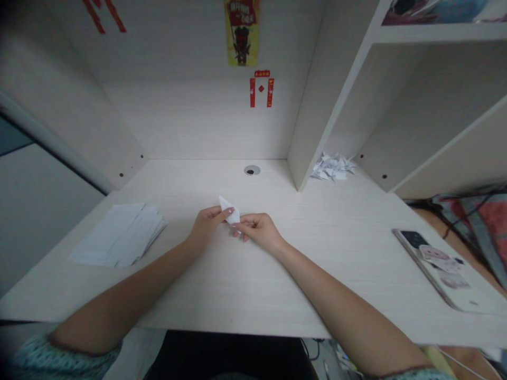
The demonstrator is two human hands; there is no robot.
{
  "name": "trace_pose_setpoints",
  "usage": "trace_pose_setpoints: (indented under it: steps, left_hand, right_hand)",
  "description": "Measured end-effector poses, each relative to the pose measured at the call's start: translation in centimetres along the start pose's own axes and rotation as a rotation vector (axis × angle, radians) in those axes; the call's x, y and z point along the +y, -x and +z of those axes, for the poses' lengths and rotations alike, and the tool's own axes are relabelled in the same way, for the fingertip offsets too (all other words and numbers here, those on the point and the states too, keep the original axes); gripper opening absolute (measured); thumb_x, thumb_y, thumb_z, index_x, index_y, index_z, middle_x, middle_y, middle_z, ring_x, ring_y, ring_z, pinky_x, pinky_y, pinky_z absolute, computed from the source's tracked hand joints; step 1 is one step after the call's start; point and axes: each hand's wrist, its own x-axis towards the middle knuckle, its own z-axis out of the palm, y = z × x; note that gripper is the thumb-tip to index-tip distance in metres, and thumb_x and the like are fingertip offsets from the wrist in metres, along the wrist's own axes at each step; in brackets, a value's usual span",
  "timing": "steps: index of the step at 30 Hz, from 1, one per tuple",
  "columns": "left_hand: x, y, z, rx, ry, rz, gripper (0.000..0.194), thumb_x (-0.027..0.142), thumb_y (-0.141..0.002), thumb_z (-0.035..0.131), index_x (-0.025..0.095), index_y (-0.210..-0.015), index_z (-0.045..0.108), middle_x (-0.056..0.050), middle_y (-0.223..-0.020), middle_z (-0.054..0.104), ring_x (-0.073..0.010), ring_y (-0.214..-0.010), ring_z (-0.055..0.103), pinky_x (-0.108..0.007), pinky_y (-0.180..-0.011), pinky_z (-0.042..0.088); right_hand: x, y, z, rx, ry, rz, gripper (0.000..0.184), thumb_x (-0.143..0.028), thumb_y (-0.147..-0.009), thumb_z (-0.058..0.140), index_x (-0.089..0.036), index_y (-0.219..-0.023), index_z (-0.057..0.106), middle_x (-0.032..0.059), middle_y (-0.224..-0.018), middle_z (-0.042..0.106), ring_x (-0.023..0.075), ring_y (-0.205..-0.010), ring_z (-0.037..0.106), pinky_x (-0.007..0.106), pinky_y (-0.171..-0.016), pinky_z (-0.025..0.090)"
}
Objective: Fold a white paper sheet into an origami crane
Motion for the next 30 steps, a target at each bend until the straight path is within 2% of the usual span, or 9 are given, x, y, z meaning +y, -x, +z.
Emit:
trace_pose_setpoints:
  steps: [8, 12, 16, 25, 30]
  left_hand:
    - [0.2, 0.31, 0.05, -0.172, 0.26, -0.043, 0.039, 0.049, -0.074, 0.061, 0.013, -0.06, 0.066, -0.005, -0.059, 0.063, -0.0157, -0.059, 0.056, -0.028, -0.065, 0.042]
    - [0.18, 0.1, 0.12, -0.111, 0.382, -0.095, 0.031, 0.042, -0.068, 0.069, 0.011, -0.074, 0.071, -0.007, -0.071, 0.066, -0.0162, -0.071, 0.058, -0.029, -0.075, 0.044]
    - [0.25, -0.01, 0.1, -0.063, 0.428, -0.133, 0.036, 0.041, -0.066, 0.071, 0.01, -0.086, 0.072, -0.008, -0.077, 0.066, -0.0166, -0.077, 0.058, -0.03, -0.08, 0.043]
    - [0.14, 0.02, 0.23, -0.049, 0.494, -0.112, 0.031, 0.039, -0.064, 0.073, 0.011, -0.075, 0.072, -0.007, -0.077, 0.065, -0.0162, -0.077, 0.057, -0.028, -0.077, 0.044]
    - [0.09, -0.23, 0.08, -0.022, 0.512, -0.124, 0.032, 0.039, -0.062, 0.073, 0.013, -0.08, 0.071, -0.004, -0.074, 0.064, -0.0149, -0.074, 0.057, -0.028, -0.075, 0.043]
  right_hand:
    - [-0.21, 0.11, -0.31, -0.041, 0.069, -0.056, 0.035, -0.047, -0.075, 0.064, -0.013, -0.076, 0.07, 0.005, -0.066, 0.068, 0.0073, -0.048, 0.05, 0.02, -0.048, 0.042]
    - [-0.28, 0.13, -0.24, -0.042, 0.077, -0.06, 0.035, -0.047, -0.076, 0.063, -0.013, -0.078, 0.069, 0.0042, -0.065, 0.067, 0.0077, -0.049, 0.051, 0.02, -0.049, 0.043]
    - [-0.27, 0.14, -0.25, -0.047, 0.091, -0.065, 0.036, -0.048, -0.077, 0.062, -0.013, -0.078, 0.07, 0.0045, -0.066, 0.067, 0.0083, -0.05, 0.052, 0.021, -0.049, 0.043]
    - [-0.35, 0.17, -0.33, -0.052, 0.092, -0.061, 0.035, -0.047, -0.077, 0.062, -0.013, -0.077, 0.069, 0.004, -0.065, 0.066, 0.0078, -0.049, 0.052, 0.02, -0.049, 0.042]
    - [-0.22, 0.14, -0.3, -0.049, 0.095, -0.052, 0.037, -0.049, -0.076, 0.063, -0.014, -0.076, 0.07, 0.004, -0.065, 0.066, 0.0076, -0.049, 0.051, 0.02, -0.048, 0.041]
